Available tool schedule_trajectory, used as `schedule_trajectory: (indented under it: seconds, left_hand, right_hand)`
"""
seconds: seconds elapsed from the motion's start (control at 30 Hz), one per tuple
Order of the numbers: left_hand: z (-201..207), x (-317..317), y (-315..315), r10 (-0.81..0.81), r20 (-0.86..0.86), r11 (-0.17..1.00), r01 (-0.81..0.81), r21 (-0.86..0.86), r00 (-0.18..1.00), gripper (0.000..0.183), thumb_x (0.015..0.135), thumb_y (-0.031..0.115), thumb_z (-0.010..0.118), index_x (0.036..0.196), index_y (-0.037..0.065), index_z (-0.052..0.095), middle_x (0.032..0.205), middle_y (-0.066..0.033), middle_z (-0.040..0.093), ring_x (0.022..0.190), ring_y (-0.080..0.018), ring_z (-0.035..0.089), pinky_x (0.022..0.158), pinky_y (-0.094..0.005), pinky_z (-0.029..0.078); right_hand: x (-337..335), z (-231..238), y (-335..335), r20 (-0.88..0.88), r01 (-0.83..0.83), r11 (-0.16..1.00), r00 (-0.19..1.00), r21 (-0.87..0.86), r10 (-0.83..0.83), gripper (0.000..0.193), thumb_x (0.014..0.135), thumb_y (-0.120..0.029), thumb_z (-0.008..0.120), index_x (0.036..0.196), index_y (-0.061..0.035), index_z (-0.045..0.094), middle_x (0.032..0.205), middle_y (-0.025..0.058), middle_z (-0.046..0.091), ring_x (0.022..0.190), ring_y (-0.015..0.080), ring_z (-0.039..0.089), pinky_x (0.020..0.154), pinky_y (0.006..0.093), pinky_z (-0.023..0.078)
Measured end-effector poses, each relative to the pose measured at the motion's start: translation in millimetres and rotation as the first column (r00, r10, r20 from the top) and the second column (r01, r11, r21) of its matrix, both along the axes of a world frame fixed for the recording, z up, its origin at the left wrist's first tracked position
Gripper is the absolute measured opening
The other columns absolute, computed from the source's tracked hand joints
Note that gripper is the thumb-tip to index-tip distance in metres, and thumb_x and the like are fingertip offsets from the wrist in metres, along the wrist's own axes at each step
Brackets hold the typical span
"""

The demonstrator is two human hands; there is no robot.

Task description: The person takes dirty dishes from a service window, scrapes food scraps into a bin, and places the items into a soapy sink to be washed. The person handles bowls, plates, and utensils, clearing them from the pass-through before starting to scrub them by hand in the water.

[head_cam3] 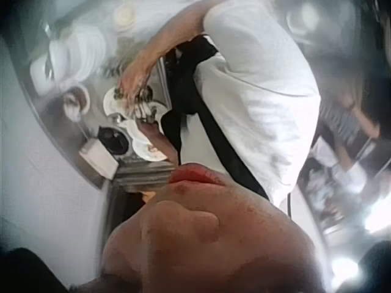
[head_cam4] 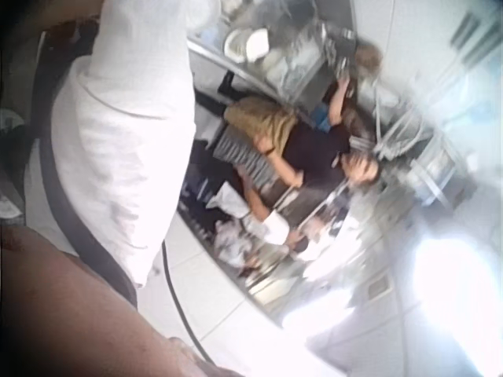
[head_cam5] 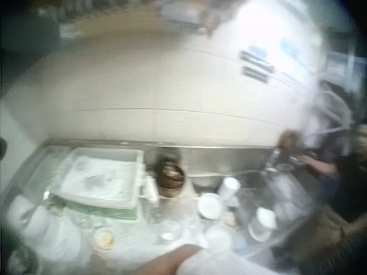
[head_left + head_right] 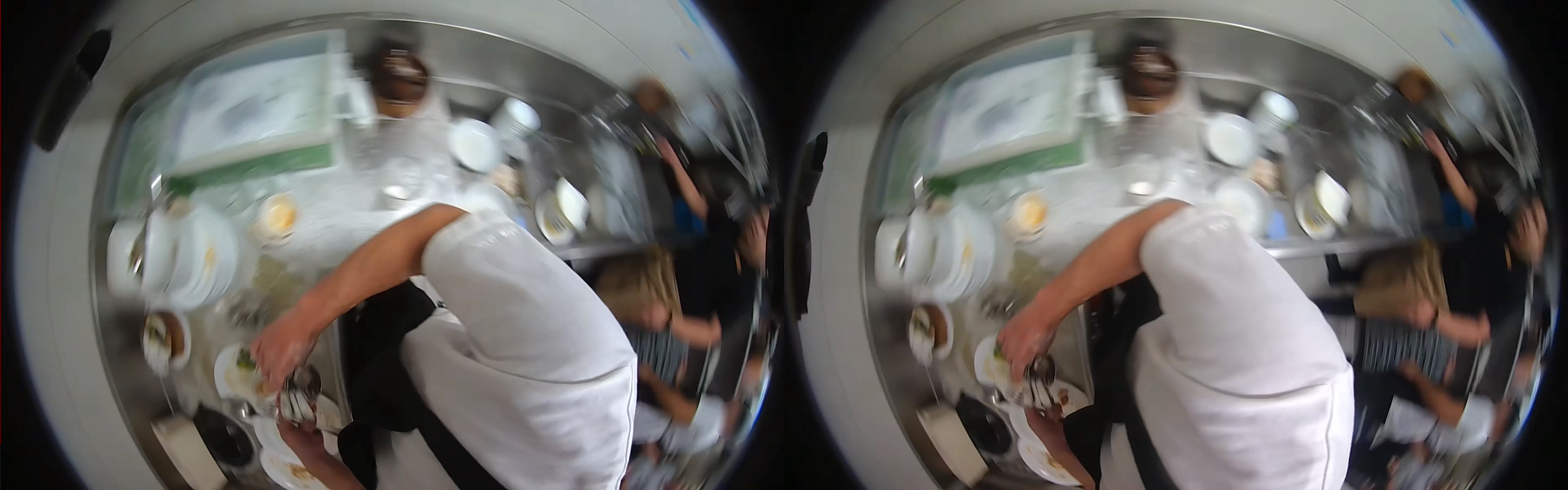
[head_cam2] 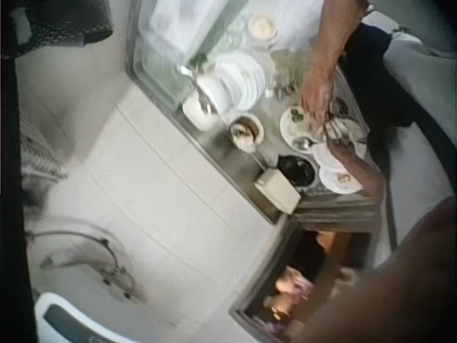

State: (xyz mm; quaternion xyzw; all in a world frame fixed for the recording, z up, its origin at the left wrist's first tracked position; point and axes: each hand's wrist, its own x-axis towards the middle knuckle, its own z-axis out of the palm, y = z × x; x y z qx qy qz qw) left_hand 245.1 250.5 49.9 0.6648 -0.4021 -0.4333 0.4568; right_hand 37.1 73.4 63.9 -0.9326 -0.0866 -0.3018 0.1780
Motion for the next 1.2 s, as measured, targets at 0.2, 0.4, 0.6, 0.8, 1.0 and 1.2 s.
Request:
schedule_trajectory:
  seconds: [0.2, 0.4, 0.6, 0.8, 1.0, 1.2]
  left_hand:
    - [-6.5, -101.5, -80.7, -0.317, -0.453, 0.922, 0.383, 0.06, 0.833, 0.038, 0.083, 0.016, 0.062, 0.115, -0.001, 0.055, 0.09, -0.01, 0.064, 0.08, -0.0204, 0.061, 0.069, -0.0296, 0.05]
    - [-0.6, -246.7, -99.0, -0.528, -0.688, 0.628, 0.774, 0.078, 0.498, 0.033, 0.084, 0.015, 0.061, 0.112, -0.001, 0.056, 0.089, -0.0098, 0.064, 0.076, -0.0199, 0.061, 0.065, -0.0297, 0.051]
    - [-0.9, -447.1, -70.1, -0.561, -0.802, 0.211, 0.972, 0.102, 0.206, 0.028, 0.086, 0.013, 0.061, 0.109, -0.001, 0.057, 0.088, -0.0096, 0.064, 0.071, -0.0195, 0.06, 0.062, -0.0298, 0.052]
    - [-42.4, -693.4, -6.2, -0.504, -0.854, -0.093, 0.975, 0.201, 0.128, 0.023, 0.087, 0.011, 0.06, 0.107, -0.001, 0.058, 0.086, -0.0094, 0.064, 0.067, -0.019, 0.06, 0.059, -0.0298, 0.052]
    - [-138.1, -900.4, 16.1, -0.55, -0.802, -0.129, 0.926, 0.354, 0.231, 0.02, 0.084, 0.007, 0.062, 0.102, -0.001, 0.059, 0.085, -0.0092, 0.064, 0.065, -0.0187, 0.061, 0.059, -0.0296, 0.052]
    - [-218.2, -1031.9, 48.3, -0.809, -0.542, -0.061, 0.883, 0.465, 0.23, 0.023, 0.07, -0.002, 0.069, 0.091, -0.001, 0.06, 0.08, -0.0096, 0.064, 0.064, -0.0201, 0.06, 0.059, -0.0308, 0.05]
  right_hand:
    - [-66.4, 87.0, 74.7, -0.347, 0.175, 0.806, 0.836, -0.565, -0.425, 0.023, 0.085, -0.025, 0.05, 0.105, -0.0142, 0.054, 0.095, 0.0054, 0.062, 0.09, 0.0263, 0.058, 0.082, 0.0421, 0.04]
    - [-190.3, 115.1, 129.9, -0.16, 0.611, 0.593, 0.613, -0.525, -0.774, 0.019, 0.074, -0.025, 0.056, 0.092, -0.0179, 0.061, 0.099, 0.0057, 0.054, 0.099, 0.0279, 0.051, 0.095, 0.0495, 0.032]
    - [-342.0, 94.3, 223.2, -0.102, 0.852, 0.27, 0.251, -0.449, -0.963, 0.017, 0.07, -0.024, 0.06, 0.087, -0.0206, 0.063, 0.105, 0.0079, 0.052, 0.117, 0.031, 0.044, 0.104, 0.0524, 0.026]
    - [-533.4, 13.4, 310.7, -0.083, 0.918, -0.241, -0.28, -0.315, -0.957, 0.025, 0.072, -0.024, 0.061, 0.096, -0.0226, 0.063, 0.131, 0.008, 0.045, 0.123, 0.0299, 0.041, 0.105, 0.0506, 0.027]
    - [-724.2, -42.0, 380.3, -0.563, 0.926, -0.3, -0.126, 0.227, -0.817, 0.041, 0.07, -0.013, 0.068, 0.109, -0.0144, 0.058, 0.131, 0.0123, 0.046, 0.117, 0.0307, 0.049, 0.101, 0.0391, 0.038]
    - [-966.2, -143.7, 563.6, -0.388, -0.181, -0.955, -0.918, 0.237, 0.078, 0.024, 0.085, -0.019, 0.055, 0.095, 0.0015, 0.062, 0.092, 0.0177, 0.065, 0.082, 0.0286, 0.062, 0.077, 0.038, 0.049]
